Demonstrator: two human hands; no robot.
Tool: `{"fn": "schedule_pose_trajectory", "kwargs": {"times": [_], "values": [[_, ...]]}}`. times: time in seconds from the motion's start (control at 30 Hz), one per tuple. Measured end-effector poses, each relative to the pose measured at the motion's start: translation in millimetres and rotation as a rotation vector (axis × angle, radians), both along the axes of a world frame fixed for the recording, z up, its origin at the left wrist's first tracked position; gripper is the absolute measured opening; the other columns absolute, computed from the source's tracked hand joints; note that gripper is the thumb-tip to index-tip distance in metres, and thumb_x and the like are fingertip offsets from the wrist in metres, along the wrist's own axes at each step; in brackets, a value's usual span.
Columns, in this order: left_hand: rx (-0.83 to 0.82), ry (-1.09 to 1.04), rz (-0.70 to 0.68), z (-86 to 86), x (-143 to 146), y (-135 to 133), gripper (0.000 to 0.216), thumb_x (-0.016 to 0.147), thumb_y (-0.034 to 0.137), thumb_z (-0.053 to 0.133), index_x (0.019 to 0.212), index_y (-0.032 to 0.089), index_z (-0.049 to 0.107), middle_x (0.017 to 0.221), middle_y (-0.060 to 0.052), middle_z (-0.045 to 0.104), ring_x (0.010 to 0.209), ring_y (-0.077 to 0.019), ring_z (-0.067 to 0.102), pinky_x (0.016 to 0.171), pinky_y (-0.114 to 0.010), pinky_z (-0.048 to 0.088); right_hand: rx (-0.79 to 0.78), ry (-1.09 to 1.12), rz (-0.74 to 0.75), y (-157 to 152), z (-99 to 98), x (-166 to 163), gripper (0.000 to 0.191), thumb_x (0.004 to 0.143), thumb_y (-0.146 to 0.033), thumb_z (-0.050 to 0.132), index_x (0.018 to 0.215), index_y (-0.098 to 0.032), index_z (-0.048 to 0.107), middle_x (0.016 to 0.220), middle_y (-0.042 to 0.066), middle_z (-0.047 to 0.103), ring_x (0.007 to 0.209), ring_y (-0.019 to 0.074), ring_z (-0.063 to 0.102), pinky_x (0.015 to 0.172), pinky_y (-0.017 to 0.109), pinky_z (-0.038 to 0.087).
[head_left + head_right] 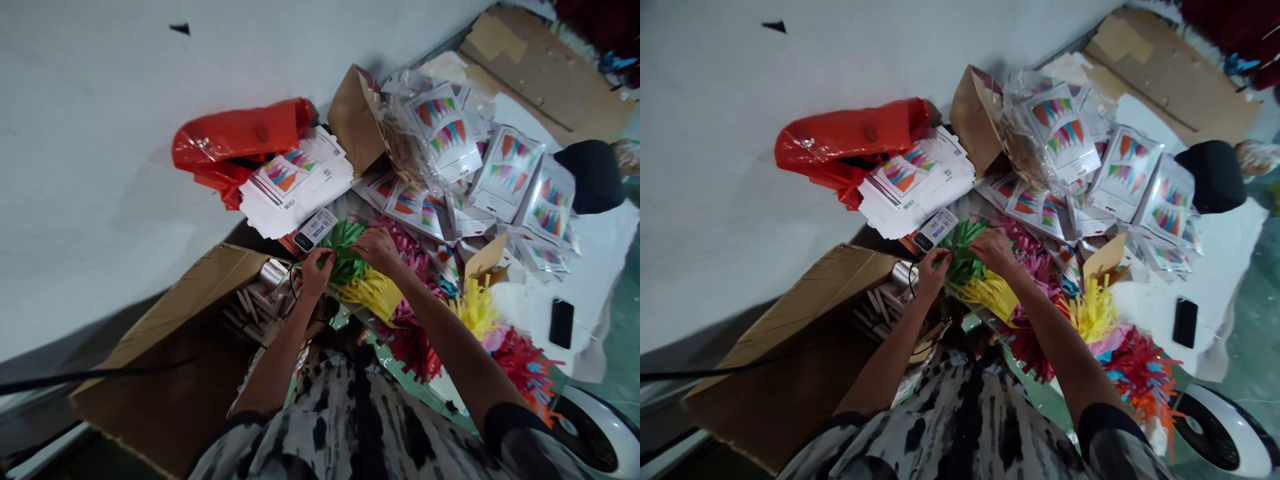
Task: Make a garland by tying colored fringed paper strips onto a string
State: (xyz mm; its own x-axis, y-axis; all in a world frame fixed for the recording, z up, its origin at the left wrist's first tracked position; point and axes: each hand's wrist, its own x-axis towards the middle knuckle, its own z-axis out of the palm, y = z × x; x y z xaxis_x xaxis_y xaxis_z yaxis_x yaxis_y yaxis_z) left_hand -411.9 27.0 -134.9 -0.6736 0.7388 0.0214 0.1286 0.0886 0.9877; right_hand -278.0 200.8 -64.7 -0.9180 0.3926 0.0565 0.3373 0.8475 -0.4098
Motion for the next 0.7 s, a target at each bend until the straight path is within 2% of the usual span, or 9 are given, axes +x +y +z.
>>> {"fn": "schedule_pose_trajectory", "kwargs": {"times": [0.2, 0.4, 0.53, 0.7], "values": [[0.013, 0.038, 0.019, 4.2, -5, 9, 0.017, 0.094, 0.036, 0.071, 0.102, 0.022, 0.07, 0.097, -0.004, 0.073, 0.087, -0.0182, 0.069, 0.083, -0.032, 0.056, -0.025, 0.059, -0.011, -4, 1.1, 4, 0.019, 0.101, -0.032, 0.064, 0.099, -0.026, 0.083, 0.096, 0.005, 0.081, 0.096, 0.0234, 0.069, 0.086, 0.037, 0.041], [0.062, 0.238, -0.029, 18.3, -11, 19, 0.015, 0.091, 0.035, 0.075, 0.097, 0.022, 0.071, 0.095, -0.004, 0.07, 0.089, -0.0196, 0.066, 0.085, -0.034, 0.054, -0.095, 0.153, -0.065, -11, 3.0, 4, 0.014, 0.097, -0.033, 0.07, 0.097, -0.028, 0.083, 0.095, 0.006, 0.081, 0.097, 0.0237, 0.07, 0.09, 0.037, 0.046], [0.092, 0.183, -0.05, 24.9, -14, 23, 0.014, 0.094, 0.035, 0.071, 0.098, 0.022, 0.072, 0.095, -0.004, 0.071, 0.092, -0.0195, 0.067, 0.087, -0.033, 0.054, -0.189, 0.274, -0.124, -15, 7.0, 4, 0.018, 0.099, -0.035, 0.067, 0.099, -0.027, 0.083, 0.096, 0.006, 0.081, 0.093, 0.0227, 0.073, 0.087, 0.035, 0.053], [0.063, 0.099, -0.03, 16.3, -16, 22, 0.013, 0.098, 0.032, 0.064, 0.1, 0.022, 0.073, 0.098, -0.004, 0.074, 0.094, -0.0195, 0.069, 0.089, -0.034, 0.054, -0.275, 0.403, -0.223, -23, 11.9, 7, 0.019, 0.1, -0.031, 0.063, 0.102, -0.024, 0.08, 0.099, 0.006, 0.081, 0.092, 0.0217, 0.076, 0.084, 0.033, 0.058]]}}
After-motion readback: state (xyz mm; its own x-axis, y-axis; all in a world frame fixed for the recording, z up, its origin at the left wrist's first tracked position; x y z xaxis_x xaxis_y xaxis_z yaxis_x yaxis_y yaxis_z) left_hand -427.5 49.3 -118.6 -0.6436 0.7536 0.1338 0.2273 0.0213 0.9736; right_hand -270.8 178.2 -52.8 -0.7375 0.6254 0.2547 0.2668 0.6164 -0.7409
